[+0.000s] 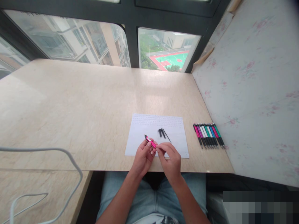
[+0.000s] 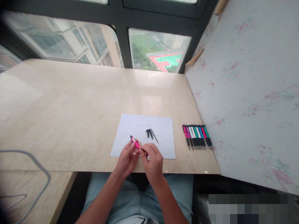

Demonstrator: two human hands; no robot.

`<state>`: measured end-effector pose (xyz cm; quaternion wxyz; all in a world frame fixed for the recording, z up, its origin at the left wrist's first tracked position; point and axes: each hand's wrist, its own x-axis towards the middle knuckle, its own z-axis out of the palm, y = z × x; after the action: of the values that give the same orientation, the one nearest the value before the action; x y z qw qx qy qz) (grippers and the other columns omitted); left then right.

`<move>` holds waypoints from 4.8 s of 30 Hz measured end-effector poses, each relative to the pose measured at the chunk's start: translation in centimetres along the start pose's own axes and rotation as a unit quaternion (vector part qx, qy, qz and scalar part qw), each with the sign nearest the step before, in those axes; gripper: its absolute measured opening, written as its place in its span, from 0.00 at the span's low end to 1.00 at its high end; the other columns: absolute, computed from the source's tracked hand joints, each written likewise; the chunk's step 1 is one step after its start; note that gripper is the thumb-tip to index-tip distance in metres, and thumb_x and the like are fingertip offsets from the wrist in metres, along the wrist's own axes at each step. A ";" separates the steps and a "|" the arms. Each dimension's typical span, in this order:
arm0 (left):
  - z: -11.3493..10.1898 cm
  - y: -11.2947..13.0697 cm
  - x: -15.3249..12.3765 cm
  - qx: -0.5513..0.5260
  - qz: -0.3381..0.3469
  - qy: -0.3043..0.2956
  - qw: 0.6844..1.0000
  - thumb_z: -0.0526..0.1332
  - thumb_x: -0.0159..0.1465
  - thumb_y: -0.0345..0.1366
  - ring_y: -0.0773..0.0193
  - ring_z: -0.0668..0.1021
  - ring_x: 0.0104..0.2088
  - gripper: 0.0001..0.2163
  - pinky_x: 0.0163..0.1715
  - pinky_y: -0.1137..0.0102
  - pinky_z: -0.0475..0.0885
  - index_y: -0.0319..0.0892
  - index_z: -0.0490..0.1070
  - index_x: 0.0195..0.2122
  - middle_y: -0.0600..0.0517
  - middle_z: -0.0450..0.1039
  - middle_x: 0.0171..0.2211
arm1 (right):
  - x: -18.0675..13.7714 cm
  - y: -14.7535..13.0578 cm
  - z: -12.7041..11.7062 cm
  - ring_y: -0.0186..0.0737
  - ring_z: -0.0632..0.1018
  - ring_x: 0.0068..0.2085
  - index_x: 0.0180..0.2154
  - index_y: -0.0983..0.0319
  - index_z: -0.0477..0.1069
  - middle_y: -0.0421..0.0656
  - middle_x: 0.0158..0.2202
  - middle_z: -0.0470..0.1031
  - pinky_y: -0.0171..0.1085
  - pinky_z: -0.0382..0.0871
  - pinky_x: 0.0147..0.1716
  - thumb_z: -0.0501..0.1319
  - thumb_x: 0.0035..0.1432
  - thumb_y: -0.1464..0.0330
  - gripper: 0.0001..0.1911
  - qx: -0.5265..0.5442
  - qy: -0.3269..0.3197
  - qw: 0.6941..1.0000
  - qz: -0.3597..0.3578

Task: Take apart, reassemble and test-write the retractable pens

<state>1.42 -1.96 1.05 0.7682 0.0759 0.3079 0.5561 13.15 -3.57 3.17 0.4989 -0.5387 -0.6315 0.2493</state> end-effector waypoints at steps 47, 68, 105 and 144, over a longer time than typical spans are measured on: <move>-0.2 -0.7 0.1 0.100 0.127 0.028 0.986 0.68 0.59 0.32 0.70 0.76 0.32 0.09 0.30 0.77 0.68 0.42 0.73 0.40 0.48 0.78 0.37 | -0.4 2.8 -7.5 0.40 0.75 0.34 0.35 0.59 0.75 0.43 0.33 0.75 0.37 0.70 0.33 0.60 0.60 0.69 0.05 -0.007 -0.043 0.994 0.097; -0.2 -0.2 0.6 0.135 0.073 0.008 0.988 0.70 0.55 0.33 0.69 0.78 0.31 0.09 0.29 0.78 0.71 0.41 0.75 0.37 0.49 0.79 0.35 | 1.7 0.9 -4.4 0.33 0.67 0.26 0.23 0.60 0.66 0.37 0.23 0.65 0.34 0.60 0.28 0.59 0.64 0.64 0.16 -0.006 -0.039 0.996 0.075; -0.2 -0.2 0.4 0.058 0.051 0.024 0.997 0.72 0.54 0.34 0.70 0.76 0.30 0.10 0.29 0.76 0.70 0.41 0.75 0.36 0.50 0.78 0.34 | 6.0 5.4 -2.3 0.41 0.75 0.39 0.42 0.57 0.74 0.45 0.40 0.74 0.36 0.65 0.34 0.60 0.62 0.69 0.07 -0.309 -0.153 0.938 0.029; 0.1 -0.6 -0.1 0.148 0.068 -0.012 0.987 0.68 0.58 0.32 0.68 0.77 0.33 0.07 0.34 0.75 0.70 0.40 0.76 0.37 0.47 0.80 0.37 | 1.5 -0.1 -6.5 0.38 0.76 0.34 0.35 0.59 0.75 0.43 0.34 0.76 0.36 0.72 0.32 0.58 0.62 0.71 0.07 -0.028 -0.099 0.994 0.045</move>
<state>1.91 -2.25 0.88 0.7124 0.2161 0.3714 0.5548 19.03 -3.63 6.25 0.4073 -0.5528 -0.6597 0.3055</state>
